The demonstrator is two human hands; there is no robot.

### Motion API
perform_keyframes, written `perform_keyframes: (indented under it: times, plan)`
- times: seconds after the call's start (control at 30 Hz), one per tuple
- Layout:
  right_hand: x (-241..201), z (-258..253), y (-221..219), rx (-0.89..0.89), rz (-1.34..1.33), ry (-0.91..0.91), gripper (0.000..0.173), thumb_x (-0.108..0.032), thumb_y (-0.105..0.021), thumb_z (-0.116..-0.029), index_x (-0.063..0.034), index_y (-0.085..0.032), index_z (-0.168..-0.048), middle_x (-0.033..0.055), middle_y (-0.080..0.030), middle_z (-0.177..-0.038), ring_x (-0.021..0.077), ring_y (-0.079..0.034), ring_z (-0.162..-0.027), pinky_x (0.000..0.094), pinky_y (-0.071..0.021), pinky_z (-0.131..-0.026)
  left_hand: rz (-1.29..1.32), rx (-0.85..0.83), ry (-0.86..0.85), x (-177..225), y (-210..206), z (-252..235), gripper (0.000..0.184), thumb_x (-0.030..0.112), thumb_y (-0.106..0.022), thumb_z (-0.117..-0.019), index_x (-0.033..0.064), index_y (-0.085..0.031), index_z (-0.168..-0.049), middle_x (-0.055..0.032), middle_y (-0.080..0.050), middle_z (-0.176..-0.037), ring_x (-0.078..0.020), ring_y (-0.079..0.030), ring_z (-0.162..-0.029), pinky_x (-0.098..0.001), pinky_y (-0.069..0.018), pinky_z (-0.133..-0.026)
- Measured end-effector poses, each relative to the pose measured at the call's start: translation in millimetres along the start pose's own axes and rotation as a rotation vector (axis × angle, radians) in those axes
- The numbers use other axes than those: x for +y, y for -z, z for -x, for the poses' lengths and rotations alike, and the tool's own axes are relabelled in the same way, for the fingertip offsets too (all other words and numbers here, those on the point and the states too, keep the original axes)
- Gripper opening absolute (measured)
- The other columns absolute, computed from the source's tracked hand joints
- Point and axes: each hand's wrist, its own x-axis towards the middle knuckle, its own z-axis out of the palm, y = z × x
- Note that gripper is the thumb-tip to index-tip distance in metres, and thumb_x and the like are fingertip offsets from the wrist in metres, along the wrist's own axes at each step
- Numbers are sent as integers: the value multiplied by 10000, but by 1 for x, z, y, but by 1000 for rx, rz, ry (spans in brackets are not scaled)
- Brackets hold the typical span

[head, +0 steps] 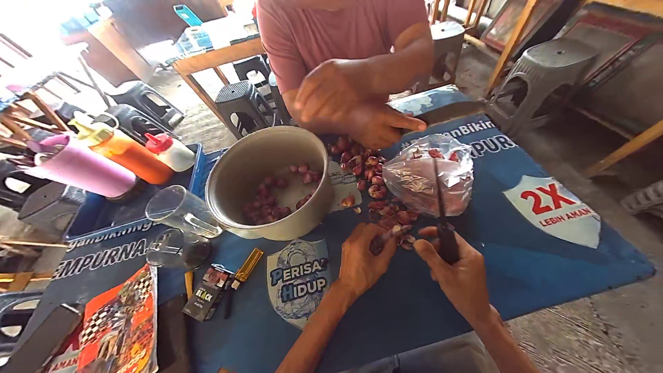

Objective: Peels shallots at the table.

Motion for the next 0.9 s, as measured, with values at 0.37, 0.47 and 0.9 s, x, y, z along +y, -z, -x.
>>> perform_keyframes:
  times: [0.37, 0.47, 0.9]
  plan:
    - [8, -14, -17, -94, 120, -26, 289, -335, -668, -974, -79, -740, -1084, -28, -713, -853, -23, -628, -701, 158, -526, -634, 59, -30, -176, -3, -1, 3, 143, 89, -664, -944, -30, -729, -990, -131, -710, -935, -155, -665, -894, -234, -544, -842]
    - [7, -12, -20, -80, 156, -7, 293, -321, -648, -980, -61, -744, -1074, -5, -713, -872, -23, -619, -707, 150, -515, -643, 67, -39, -163, -3, 0, 3, 145, 87, -659, -942, -33, -725, -988, -132, -706, -929, -155, -664, -887, -231, -543, -838]
    - [13, -10, -22, -134, 190, -19, 279, -314, -631, -934, -69, -743, -1005, -43, -658, -767, -44, -550, -636, 141, -451, -571, 251, -137, -14, -7, 5, 5, 155, 77, -640, -943, -51, -718, -981, -112, -694, -911, -93, -650, -865, -194, -534, -799]
